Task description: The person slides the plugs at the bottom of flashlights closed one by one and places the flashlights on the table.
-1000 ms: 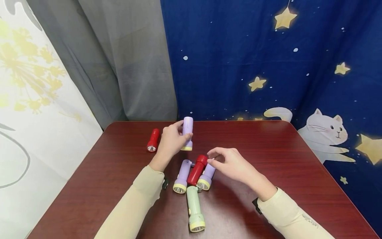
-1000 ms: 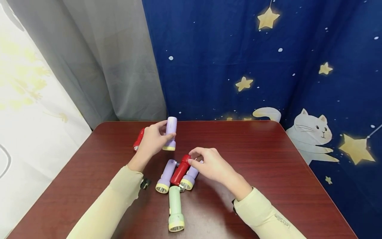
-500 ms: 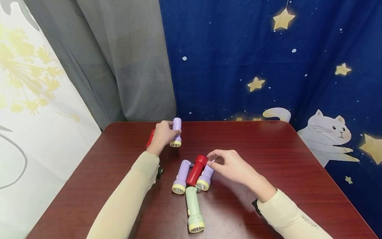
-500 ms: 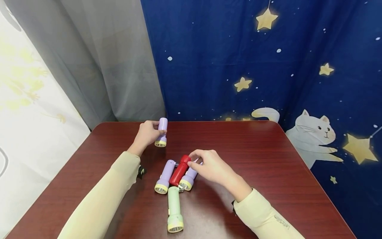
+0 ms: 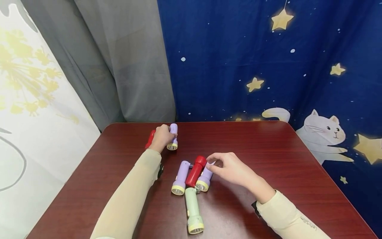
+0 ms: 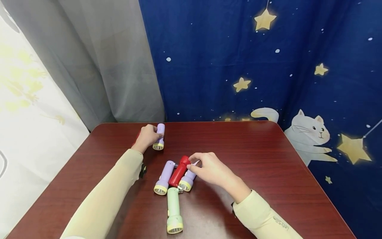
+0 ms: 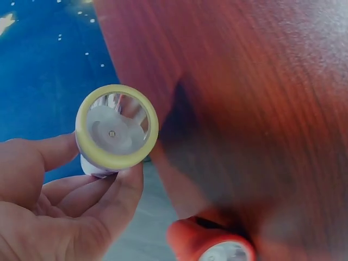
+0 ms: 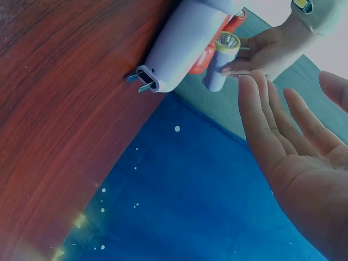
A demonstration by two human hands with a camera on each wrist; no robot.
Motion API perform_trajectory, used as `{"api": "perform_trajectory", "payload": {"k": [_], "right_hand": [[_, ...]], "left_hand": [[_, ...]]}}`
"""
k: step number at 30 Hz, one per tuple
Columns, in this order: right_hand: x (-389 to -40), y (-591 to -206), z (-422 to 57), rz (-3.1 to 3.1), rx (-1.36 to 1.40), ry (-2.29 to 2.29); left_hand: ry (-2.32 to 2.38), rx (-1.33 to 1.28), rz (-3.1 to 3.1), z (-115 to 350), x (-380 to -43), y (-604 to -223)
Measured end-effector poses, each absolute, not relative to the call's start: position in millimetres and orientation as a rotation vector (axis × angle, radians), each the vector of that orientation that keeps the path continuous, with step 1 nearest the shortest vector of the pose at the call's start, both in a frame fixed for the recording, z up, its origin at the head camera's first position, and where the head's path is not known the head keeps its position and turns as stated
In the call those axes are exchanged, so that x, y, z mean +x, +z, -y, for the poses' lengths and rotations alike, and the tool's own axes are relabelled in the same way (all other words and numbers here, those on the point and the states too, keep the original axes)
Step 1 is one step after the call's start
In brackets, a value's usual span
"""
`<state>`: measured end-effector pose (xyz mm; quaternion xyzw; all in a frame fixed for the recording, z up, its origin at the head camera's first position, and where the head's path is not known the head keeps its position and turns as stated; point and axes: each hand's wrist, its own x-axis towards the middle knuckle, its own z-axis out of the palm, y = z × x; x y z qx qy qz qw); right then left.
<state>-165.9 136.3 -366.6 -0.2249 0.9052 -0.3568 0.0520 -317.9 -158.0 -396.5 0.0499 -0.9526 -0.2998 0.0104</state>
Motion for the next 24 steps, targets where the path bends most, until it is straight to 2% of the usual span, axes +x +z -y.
{"api": "perform_trajectory", "payload": {"k": [9,19,24], "right_hand": [[-166.4,-371.4,-137.9,-2.668,-0.724,-1.052],[-167.6,-372.9,-138.2,-2.668,-0.709,-1.015],[-168.6,-373.8,-136.9,-2.691,-0.676,-0.963]], "left_hand": [[-0.838,0.171,2.954,154.6,-315.4,-404.3],[-0.756,0.160,2.941,168.6,-355.5,-449.7],[-0.756,0.162,2.937,168.4,-355.4,-450.7]]}}
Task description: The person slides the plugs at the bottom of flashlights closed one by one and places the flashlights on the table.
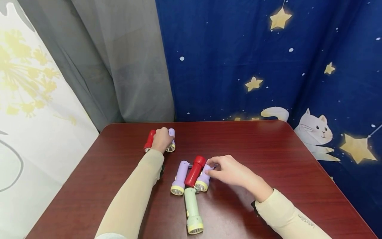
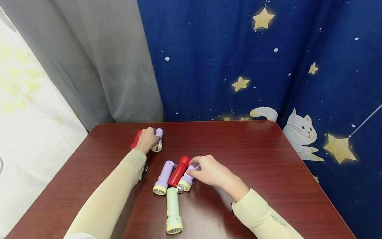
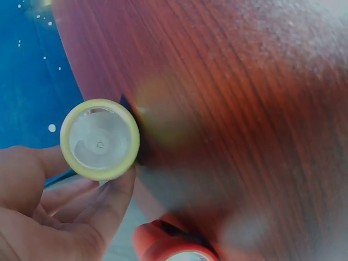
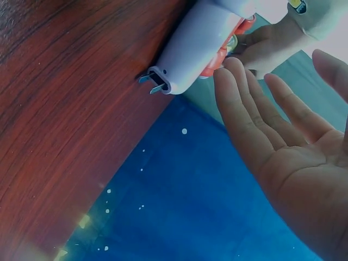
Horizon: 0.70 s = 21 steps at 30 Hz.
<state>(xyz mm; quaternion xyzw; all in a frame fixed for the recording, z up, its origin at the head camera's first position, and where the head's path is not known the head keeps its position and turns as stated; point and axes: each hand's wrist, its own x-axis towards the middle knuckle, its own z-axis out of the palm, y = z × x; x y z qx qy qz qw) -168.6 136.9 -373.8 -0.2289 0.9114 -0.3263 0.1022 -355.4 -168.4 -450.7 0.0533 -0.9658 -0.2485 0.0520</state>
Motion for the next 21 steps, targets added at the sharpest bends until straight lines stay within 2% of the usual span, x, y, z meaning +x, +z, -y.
{"api": "perform_trajectory", "payload": {"k": [7,21], "right_hand": [[-172.5,-376.1,-136.3,-2.738,-0.600,-0.942],[-187.0,-389.5,-133.4,-2.765,-0.403,-0.922]], "left_hand": [[-0.729,0.181,2.958,153.5,-317.1,-415.9],[-0.689,0.151,2.955,154.7,-313.1,-410.0]]}}
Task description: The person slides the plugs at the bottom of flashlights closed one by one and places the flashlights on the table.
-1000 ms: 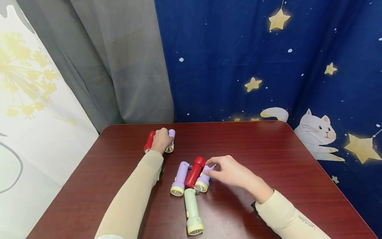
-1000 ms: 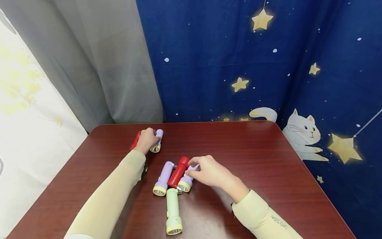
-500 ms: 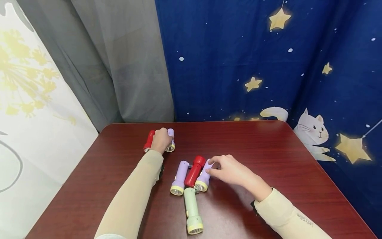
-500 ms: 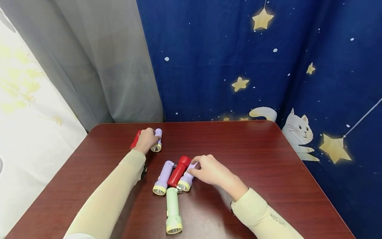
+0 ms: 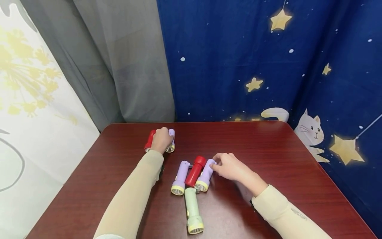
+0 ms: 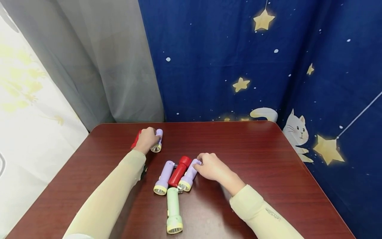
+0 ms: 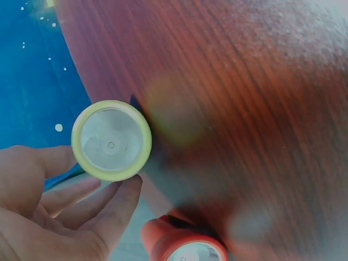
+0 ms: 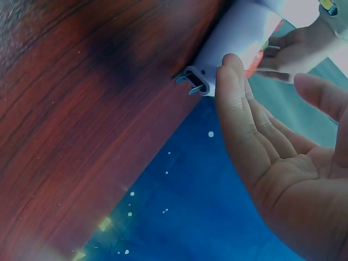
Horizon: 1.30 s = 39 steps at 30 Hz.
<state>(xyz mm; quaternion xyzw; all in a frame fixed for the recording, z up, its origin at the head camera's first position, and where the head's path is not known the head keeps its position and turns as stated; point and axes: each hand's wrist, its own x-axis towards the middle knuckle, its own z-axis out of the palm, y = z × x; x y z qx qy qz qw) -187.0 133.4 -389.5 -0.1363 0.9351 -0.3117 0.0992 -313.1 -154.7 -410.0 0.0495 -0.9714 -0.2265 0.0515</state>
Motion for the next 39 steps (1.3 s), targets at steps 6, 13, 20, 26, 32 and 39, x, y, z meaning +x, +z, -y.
{"api": "perform_trajectory", "payload": {"k": [6,13,20,26,32,39], "right_hand": [[-191.2,-393.0,-130.1,-2.744,-0.362,-0.935],[-192.8,-398.8,-127.4,-2.637,-0.265,-1.005],[-195.5,-400.7,-123.2,-2.629,-0.204,-1.009],[-197.6,-401.5,-118.8,-2.612,-0.195,-1.032],[-198.7,-402.2,-115.1,-2.627,-0.171,-0.993],[-198.4,-404.5,-116.9,-2.601,-0.141,-0.998]], "left_hand": [[-0.718,0.126,2.931,152.4,-314.6,-404.3],[-0.737,0.070,2.852,146.3,-312.0,-396.8],[-0.813,0.000,2.741,130.7,-297.5,-385.3],[-0.967,-0.050,2.686,108.8,-270.7,-362.9],[-1.083,-0.087,2.683,97.7,-244.4,-341.3],[-1.164,-0.085,2.663,96.4,-218.8,-330.8]]}}
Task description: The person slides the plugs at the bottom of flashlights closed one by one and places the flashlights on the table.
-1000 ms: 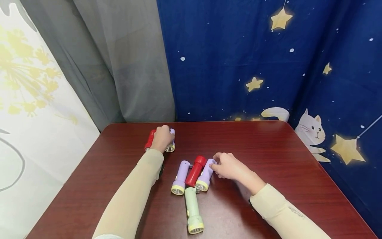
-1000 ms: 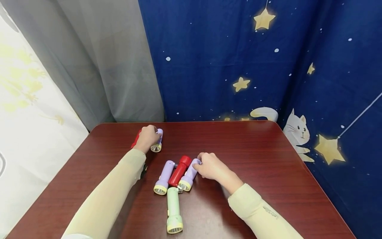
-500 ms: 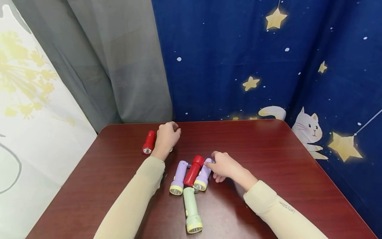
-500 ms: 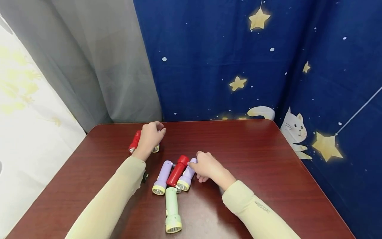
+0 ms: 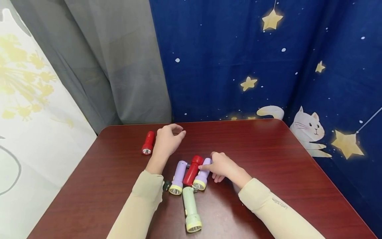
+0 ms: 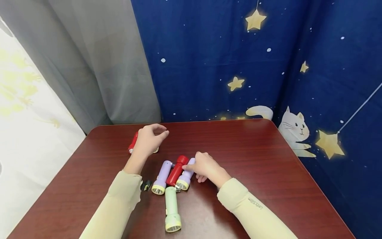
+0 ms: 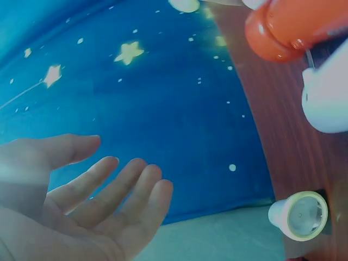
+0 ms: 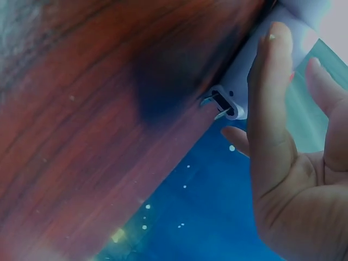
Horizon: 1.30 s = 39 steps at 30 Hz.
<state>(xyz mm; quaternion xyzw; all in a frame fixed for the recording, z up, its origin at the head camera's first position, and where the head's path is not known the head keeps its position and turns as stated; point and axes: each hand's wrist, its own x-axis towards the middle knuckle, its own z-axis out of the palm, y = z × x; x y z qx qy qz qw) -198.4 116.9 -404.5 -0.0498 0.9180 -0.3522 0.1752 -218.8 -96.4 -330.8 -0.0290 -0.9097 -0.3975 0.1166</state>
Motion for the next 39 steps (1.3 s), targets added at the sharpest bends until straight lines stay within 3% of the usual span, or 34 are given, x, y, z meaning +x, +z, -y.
{"api": "perform_trajectory", "payload": {"k": [10,39], "right_hand": [[-203.5,-411.8,-119.5,-2.475,-0.104,-1.091],[-202.2,-411.4,-129.1,-2.266,-0.101,-1.273]], "left_hand": [[-1.238,-0.019,2.668,104.4,-196.8,-336.5],[-1.281,-0.058,2.675,103.9,-193.4,-348.9]]}}
